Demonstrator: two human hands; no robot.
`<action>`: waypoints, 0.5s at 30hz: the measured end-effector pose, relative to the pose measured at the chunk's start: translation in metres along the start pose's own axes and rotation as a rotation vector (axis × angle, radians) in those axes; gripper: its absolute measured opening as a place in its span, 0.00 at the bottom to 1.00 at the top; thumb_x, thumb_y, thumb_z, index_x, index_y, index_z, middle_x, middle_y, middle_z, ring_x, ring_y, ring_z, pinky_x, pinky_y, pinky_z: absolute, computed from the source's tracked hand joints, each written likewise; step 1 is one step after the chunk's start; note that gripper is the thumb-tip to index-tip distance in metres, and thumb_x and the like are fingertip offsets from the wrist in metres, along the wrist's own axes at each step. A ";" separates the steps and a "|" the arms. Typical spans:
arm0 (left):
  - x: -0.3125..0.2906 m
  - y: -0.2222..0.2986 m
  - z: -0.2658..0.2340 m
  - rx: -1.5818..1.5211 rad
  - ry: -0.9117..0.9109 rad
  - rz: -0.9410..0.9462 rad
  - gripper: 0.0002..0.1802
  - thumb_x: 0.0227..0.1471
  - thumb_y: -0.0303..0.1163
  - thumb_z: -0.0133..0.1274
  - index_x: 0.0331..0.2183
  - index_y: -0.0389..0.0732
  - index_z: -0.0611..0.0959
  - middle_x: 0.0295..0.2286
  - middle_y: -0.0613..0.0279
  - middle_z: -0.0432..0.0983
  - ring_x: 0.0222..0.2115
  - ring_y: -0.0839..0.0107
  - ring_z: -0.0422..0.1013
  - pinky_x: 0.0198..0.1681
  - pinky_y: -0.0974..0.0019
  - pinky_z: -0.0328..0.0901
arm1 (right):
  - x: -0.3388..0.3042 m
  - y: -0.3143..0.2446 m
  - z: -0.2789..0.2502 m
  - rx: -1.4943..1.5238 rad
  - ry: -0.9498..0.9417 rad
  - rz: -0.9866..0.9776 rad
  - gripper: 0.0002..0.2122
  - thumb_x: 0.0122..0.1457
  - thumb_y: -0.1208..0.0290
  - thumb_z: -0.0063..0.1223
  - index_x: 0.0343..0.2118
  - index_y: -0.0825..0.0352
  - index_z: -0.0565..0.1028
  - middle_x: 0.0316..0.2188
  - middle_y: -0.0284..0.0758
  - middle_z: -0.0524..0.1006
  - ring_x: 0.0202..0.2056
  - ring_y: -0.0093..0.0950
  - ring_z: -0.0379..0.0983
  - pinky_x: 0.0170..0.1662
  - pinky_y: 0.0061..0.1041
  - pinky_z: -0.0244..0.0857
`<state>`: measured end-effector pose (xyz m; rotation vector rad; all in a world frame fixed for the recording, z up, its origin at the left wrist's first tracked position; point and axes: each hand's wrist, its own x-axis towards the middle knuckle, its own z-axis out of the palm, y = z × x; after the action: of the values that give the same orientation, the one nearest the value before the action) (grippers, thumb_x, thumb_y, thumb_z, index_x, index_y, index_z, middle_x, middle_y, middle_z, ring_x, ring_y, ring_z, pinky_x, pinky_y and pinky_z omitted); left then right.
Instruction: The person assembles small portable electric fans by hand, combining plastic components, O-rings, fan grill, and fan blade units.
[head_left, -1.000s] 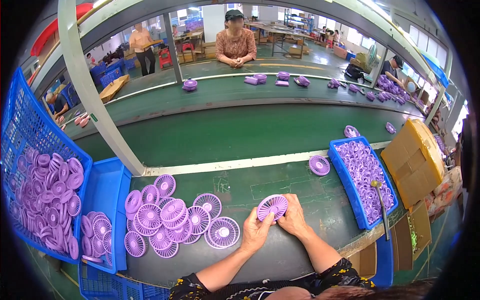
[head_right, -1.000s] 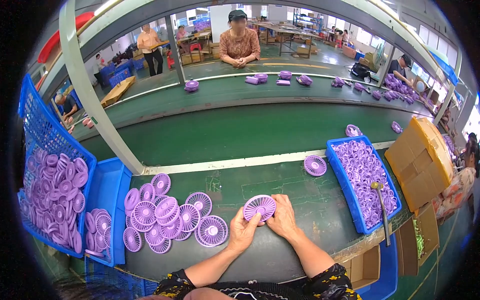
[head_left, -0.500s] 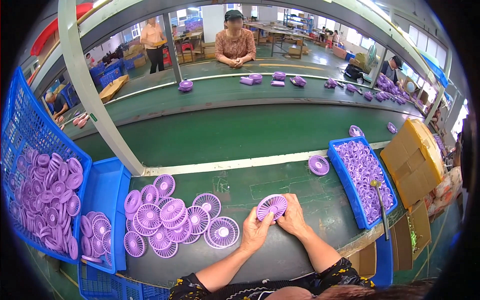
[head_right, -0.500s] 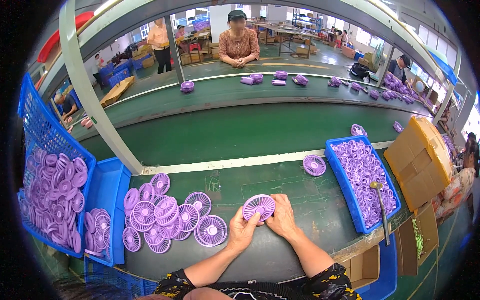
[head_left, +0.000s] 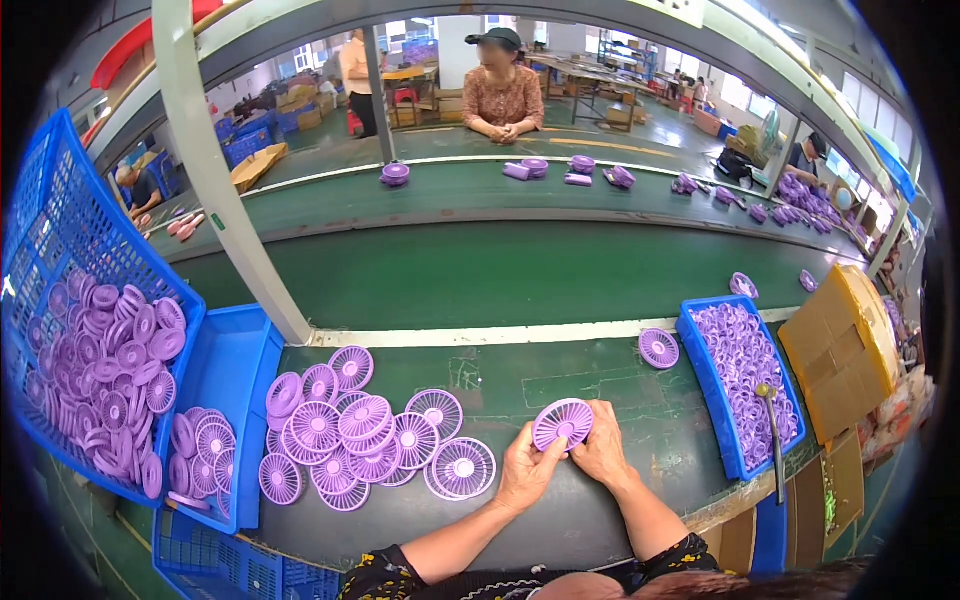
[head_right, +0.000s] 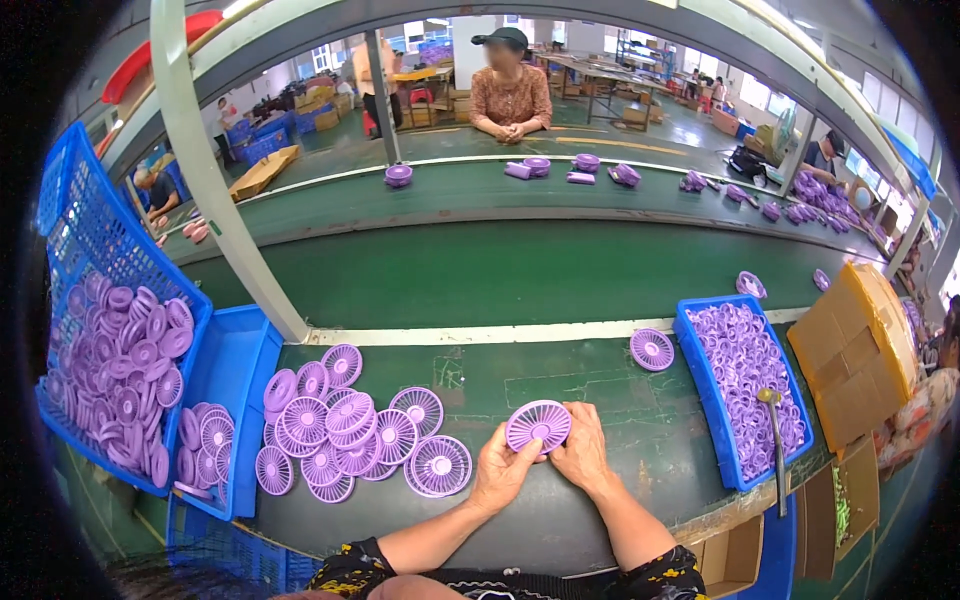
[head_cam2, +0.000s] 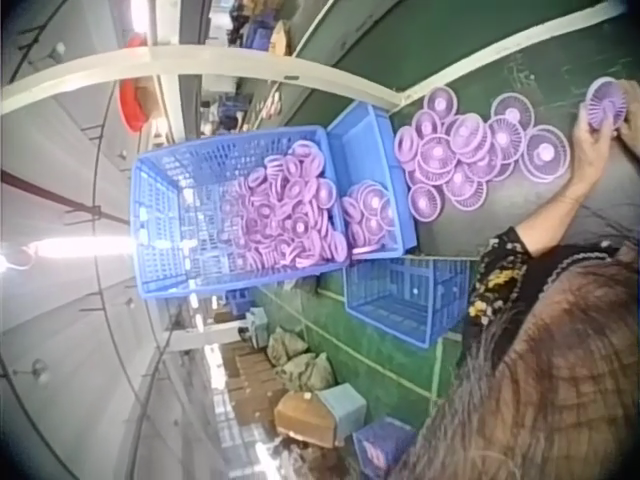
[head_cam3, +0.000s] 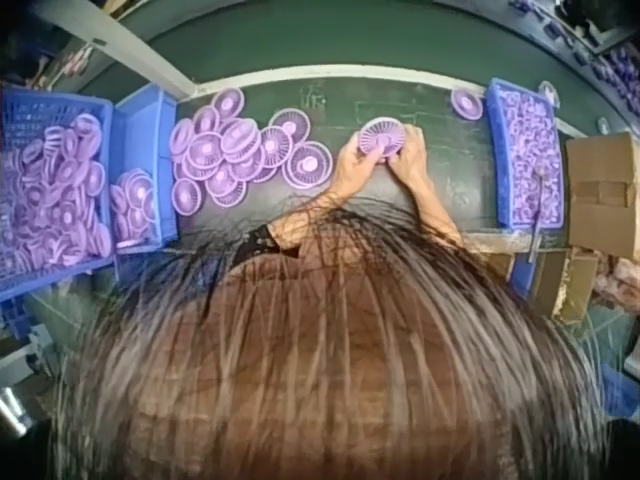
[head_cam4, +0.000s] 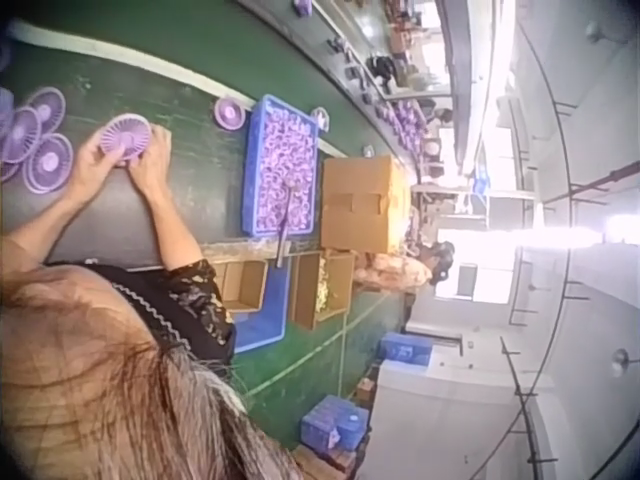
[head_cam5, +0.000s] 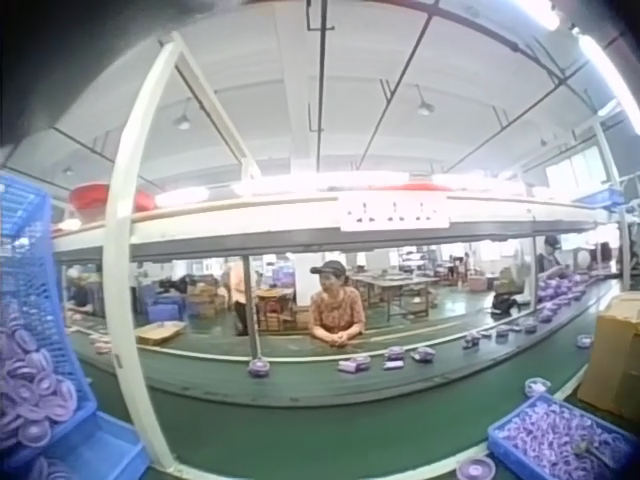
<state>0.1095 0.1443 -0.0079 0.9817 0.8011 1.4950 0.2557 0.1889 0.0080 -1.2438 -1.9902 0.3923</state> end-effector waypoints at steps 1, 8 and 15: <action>0.001 -0.001 -0.002 -0.001 -0.004 -0.018 0.12 0.63 0.29 0.54 0.46 0.35 0.76 0.41 0.63 0.77 0.40 0.79 0.74 0.41 0.71 0.75 | 0.000 0.001 0.001 -0.005 -0.004 0.002 0.12 0.48 0.75 0.61 0.38 0.66 0.81 0.41 0.41 0.77 0.46 0.44 0.70 0.51 0.39 0.66; 0.002 -0.003 0.000 0.154 0.081 0.119 0.11 0.61 0.32 0.57 0.38 0.33 0.77 0.24 0.63 0.74 0.25 0.83 0.67 0.28 0.73 0.65 | 0.004 0.000 0.010 -0.111 -0.009 0.040 0.14 0.49 0.72 0.62 0.40 0.67 0.79 0.39 0.41 0.75 0.45 0.44 0.70 0.50 0.39 0.66; 0.006 0.028 -0.022 0.060 0.243 0.174 0.11 0.62 0.32 0.56 0.41 0.34 0.78 0.34 0.65 0.80 0.33 0.83 0.72 0.37 0.74 0.68 | 0.029 -0.029 0.038 0.098 -0.077 0.075 0.19 0.57 0.65 0.60 0.49 0.68 0.75 0.53 0.45 0.72 0.55 0.43 0.68 0.57 0.36 0.63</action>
<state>0.0776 0.1463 0.0087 0.9443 0.9573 1.7735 0.2017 0.2048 0.0121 -1.2613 -1.9672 0.5761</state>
